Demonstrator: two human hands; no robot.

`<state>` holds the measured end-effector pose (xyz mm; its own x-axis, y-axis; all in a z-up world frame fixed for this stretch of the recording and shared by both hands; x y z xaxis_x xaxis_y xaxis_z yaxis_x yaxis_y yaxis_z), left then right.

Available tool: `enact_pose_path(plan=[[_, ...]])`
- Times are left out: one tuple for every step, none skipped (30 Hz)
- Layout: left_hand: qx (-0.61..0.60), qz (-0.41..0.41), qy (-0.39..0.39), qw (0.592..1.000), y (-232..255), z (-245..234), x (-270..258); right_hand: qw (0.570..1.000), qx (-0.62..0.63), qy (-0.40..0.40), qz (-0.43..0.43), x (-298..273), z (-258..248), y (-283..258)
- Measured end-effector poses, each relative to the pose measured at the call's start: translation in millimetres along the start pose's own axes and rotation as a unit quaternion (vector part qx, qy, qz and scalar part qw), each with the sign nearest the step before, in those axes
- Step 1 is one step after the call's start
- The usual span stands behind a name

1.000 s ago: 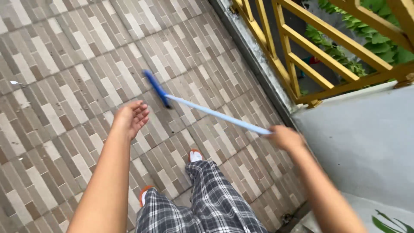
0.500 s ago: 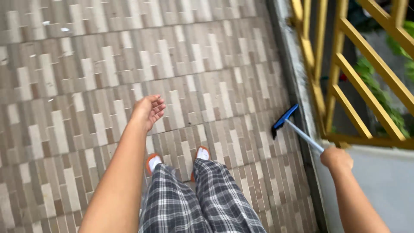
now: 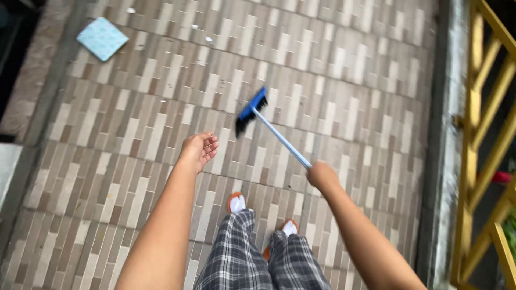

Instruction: Sweeping the floor and edge of a balcony using a blue hand broom.

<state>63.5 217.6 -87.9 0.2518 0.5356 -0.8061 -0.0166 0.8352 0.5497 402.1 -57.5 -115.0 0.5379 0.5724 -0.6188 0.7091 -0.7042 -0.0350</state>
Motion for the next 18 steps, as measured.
enact_pose_path(plan=[[-0.002, 0.005, 0.007, 1.000, 3.6, -21.1, 10.2, 1.000, 0.021, -0.005, 0.015, 32.5, -9.5, -35.6], [-0.003, 0.010, 0.014, 1.000, 6.3, -42.1, 19.5, 0.999, 0.041, -0.011, 0.029, 63.5, -18.0, -72.3], [-0.013, 0.012, 0.023, 1.000, 20.7, -55.5, 14.5, 0.999, 0.034, -0.013, 0.018, 69.8, -28.8, -91.3], [-0.024, 0.021, 0.036, 0.999, 35.4, -68.9, 9.0, 1.000, 0.027, 0.000, -0.004, 75.8, -40.4, -111.2], [-0.031, 0.027, 0.045, 0.998, 49.5, -78.6, 3.3, 0.999, 0.023, 0.014, -0.020, 77.6, -51.5, -126.2], [-0.036, 0.026, 0.050, 0.998, 58.6, -90.1, 4.8, 0.999, 0.020, 0.011, -0.025, 74.0, -51.0, -116.2], [-0.048, 0.027, 0.055, 0.997, 68.6, -98.1, 8.7, 0.999, -0.006, 0.014, -0.048, 71.1, -53.0, -104.1], [-0.060, 0.029, 0.060, 0.996, 78.2, -105.3, 12.5, 0.997, -0.032, 0.016, -0.071, 68.3, -55.6, -91.2], [-0.064, 0.029, 0.059, 0.996, 84.6, -109.9, 18.2, 0.997, -0.035, 0.017, -0.071, 36.7, -61.8, -76.4], [-0.068, 0.021, 0.063, 0.995, 90.1, -114.2, 24.0, 0.998, -0.042, 0.012, -0.039, 5.3, -67.6, -59.6], [-0.076, 0.012, 0.069, 0.995, 93.3, -120.3, 28.7, 0.999, -0.051, 0.005, -0.009, -24.9, -73.6, -43.1], [-0.082, 0.012, 0.071, 0.994, 99.3, -122.4, 31.3, 0.998, -0.057, 0.005, -0.012, -17.8, -36.7, -3.8], [-0.093, 0.016, 0.072, 0.993, 103.0, -123.7, 33.0, 0.999, -0.042, -0.024, 0.000, -20.3, -10.0, 36.6], [-0.104, 0.021, 0.073, 0.992, 105.9, -124.1, 34.7, 0.998, -0.026, -0.053, 0.012, -28.3, 7.6, 81.9], [-0.112, 0.019, 0.077, 0.991, 106.5, -123.7, 36.4, 0.998, -0.034, -0.055, 0.008, -32.0, -0.5, 66.8], [-0.118, 0.019, 0.078, 0.990, 107.2, -122.5, 38.3, 0.994, -0.004, -0.089, 0.061, -35.7, -7.2, 54.7], [-0.124, 0.021, 0.080, 0.989, 110.9, -122.5, 41.5, 0.986, 0.026, -0.121, 0.112, -36.0, -14.1, 39.4], [-0.132, 0.022, 0.085, 0.987, 109.5, -123.0, 45.5, 0.987, 0.018, -0.121, 0.106, -11.0, -1.7, 45.8]])
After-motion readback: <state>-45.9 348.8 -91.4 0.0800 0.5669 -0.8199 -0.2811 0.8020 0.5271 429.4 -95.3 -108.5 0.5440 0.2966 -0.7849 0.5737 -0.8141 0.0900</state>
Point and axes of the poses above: each hand's wrist, its own x-axis towards the middle knuckle, its own z-axis out of the palm, y = z × x, the point moved 2 cm from there along x, towards the middle knuckle, and after that the axes turned 1 degree about -y, right-handed, at the moved point
